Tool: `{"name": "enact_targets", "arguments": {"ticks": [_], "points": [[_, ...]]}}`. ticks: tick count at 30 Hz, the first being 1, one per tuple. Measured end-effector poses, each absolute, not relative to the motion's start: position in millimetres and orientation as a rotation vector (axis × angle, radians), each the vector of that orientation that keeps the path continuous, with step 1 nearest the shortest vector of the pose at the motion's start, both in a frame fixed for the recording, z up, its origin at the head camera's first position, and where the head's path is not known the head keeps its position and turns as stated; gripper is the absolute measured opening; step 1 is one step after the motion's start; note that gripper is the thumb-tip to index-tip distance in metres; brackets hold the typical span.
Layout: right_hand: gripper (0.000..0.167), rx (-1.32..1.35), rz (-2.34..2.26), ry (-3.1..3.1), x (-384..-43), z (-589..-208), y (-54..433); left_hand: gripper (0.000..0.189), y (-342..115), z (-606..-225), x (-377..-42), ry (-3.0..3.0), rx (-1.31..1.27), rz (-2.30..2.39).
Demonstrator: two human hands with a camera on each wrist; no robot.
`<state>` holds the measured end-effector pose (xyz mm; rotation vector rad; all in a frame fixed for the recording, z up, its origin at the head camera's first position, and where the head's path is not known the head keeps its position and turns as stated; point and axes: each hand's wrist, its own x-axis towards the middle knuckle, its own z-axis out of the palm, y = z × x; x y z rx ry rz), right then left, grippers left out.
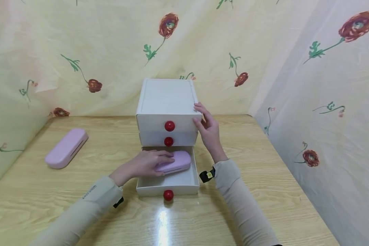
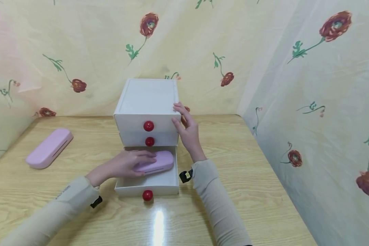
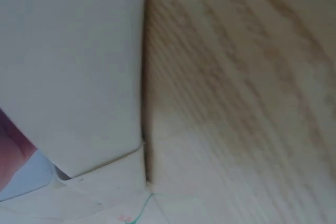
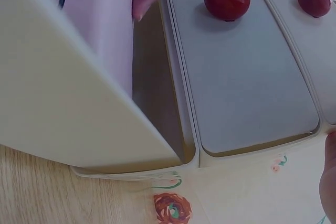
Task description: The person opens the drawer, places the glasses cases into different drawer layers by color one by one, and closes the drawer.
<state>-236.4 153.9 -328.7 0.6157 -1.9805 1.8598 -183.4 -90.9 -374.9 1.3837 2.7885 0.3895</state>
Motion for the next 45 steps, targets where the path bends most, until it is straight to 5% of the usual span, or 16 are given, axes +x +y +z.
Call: {"name": "enact_targets", "arguments": {"ticks": [26,45], "points": [[0.037,0.627,1.836,-1.970,-237,-334,151,0.055,-94,-390,-176,2.964,1.200,0.345],[0.037,0.610,1.840,-1.979,-237,-331,152,0.043,-101,-382,-168,3.036,1.338,0.264]]}}
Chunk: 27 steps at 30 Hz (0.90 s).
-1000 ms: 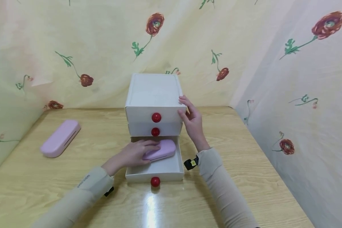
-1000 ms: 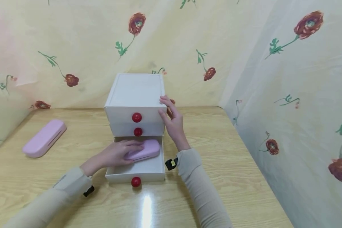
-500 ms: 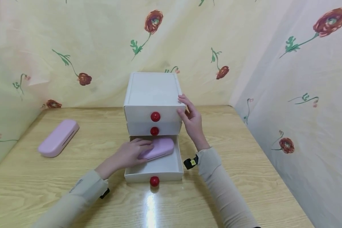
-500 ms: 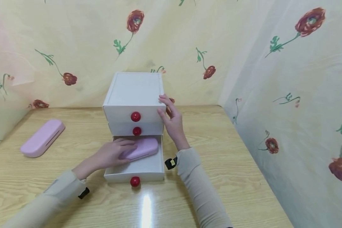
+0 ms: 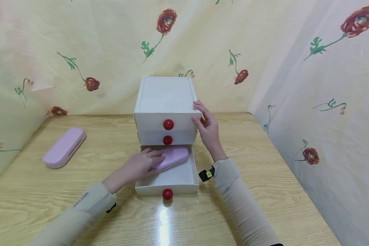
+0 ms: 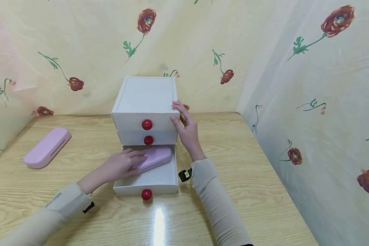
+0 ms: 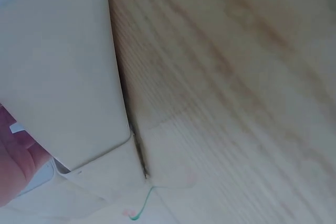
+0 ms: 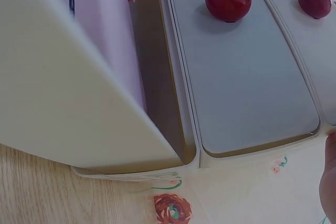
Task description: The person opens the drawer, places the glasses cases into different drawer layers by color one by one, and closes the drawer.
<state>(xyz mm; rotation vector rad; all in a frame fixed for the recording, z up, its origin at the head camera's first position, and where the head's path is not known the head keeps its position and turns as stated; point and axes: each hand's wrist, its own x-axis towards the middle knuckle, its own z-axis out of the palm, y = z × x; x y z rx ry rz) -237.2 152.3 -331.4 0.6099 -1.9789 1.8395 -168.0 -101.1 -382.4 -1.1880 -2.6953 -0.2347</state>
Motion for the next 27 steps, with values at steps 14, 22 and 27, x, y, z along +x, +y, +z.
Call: {"name": "enact_targets", "arguments": {"ticks": [14,22,27], "points": [[0.038,0.643,1.828,-1.965,-239,-334,152,0.046,-100,-384,-181,-2.712,-1.165,-0.138],[0.038,0.649,1.815,-1.968,-239,-333,153,0.043,-99,-383,-185,-2.689,-1.171,-0.060],[0.038,0.639,1.825,-1.963,-239,-333,153,0.042,-99,-383,-185,-2.701,-1.166,-0.058]]}}
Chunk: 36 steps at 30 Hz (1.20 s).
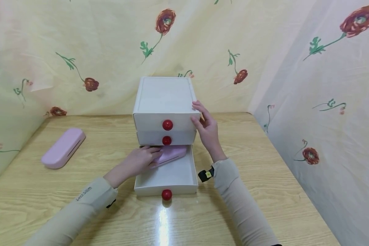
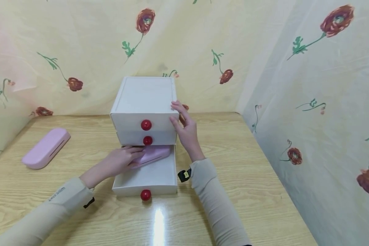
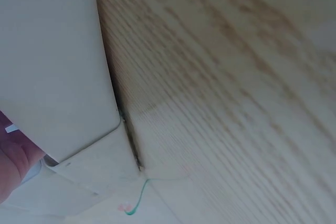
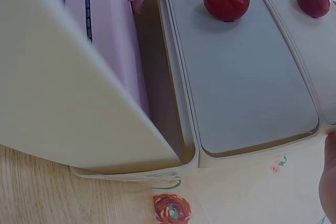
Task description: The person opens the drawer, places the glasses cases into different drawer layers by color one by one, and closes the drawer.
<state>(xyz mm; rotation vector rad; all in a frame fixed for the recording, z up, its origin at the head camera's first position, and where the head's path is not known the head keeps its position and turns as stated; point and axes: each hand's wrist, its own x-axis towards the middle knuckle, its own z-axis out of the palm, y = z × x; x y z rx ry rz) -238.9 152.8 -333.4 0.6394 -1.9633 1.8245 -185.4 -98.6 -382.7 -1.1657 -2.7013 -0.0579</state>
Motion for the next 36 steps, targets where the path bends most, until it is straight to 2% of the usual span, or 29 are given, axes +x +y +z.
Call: {"name": "enact_targets", "arguments": {"ticks": [25,30,36], "points": [[0.038,0.639,1.834,-1.965,-238,-332,153,0.037,-111,-372,-176,-2.726,-1.094,-0.523],[0.038,0.633,1.837,-1.971,-239,-331,153,0.036,-123,-365,-170,-2.734,-1.067,-0.608],[0.039,0.613,1.851,-1.981,-240,-332,153,0.045,-146,-357,-165,-2.800,-0.966,-0.668]]}}
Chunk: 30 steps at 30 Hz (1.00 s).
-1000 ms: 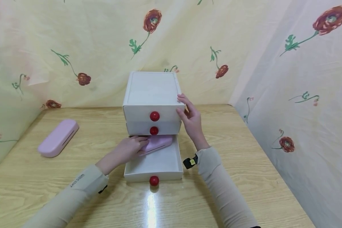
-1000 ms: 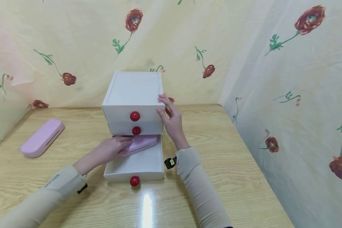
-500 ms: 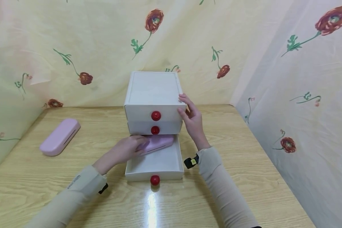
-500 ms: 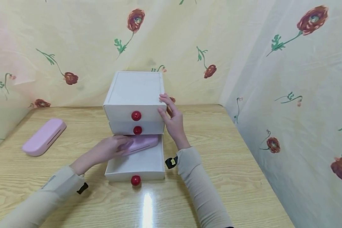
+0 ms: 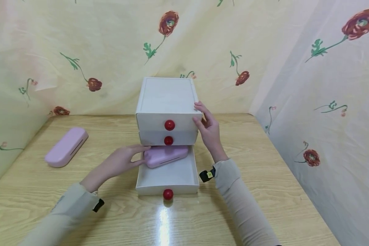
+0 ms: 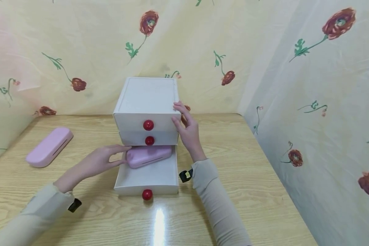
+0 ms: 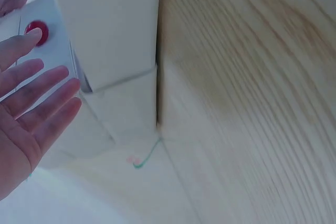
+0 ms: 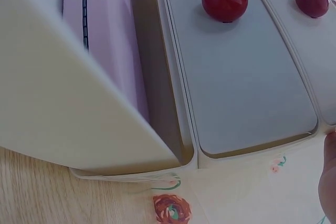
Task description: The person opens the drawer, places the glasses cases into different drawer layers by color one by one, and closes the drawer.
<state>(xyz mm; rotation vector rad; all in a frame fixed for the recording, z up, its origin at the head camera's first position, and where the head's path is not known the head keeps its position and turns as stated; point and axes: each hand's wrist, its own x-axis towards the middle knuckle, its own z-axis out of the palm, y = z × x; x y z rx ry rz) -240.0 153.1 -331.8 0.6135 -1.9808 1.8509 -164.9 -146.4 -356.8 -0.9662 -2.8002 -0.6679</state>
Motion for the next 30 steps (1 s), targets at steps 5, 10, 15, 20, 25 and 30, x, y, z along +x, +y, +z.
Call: {"name": "enact_targets", "arguments": {"ticks": [5,10,15,20,25,30], "points": [[0.039,0.614,1.856,-1.977,-239,-331,154,0.044,-166,-352,-165,-2.805,-0.892,-0.690],[0.038,0.629,1.854,-1.965,-239,-331,155,0.041,-190,-350,-168,-2.810,-0.818,-0.666],[0.037,0.640,1.864,-1.952,-238,-332,154,0.040,-224,-349,-173,-2.868,-0.728,-0.604],[0.037,0.637,1.855,-1.963,-238,-332,153,0.040,-270,-354,-180,-2.892,-0.632,-0.455],[0.037,0.622,1.852,-1.981,-238,-332,153,0.042,-315,-359,-185,-3.040,-0.398,-0.454],[0.038,0.625,1.849,-1.991,-237,-331,154,0.042,-340,-363,-187,-3.075,-0.313,-0.442]]}}
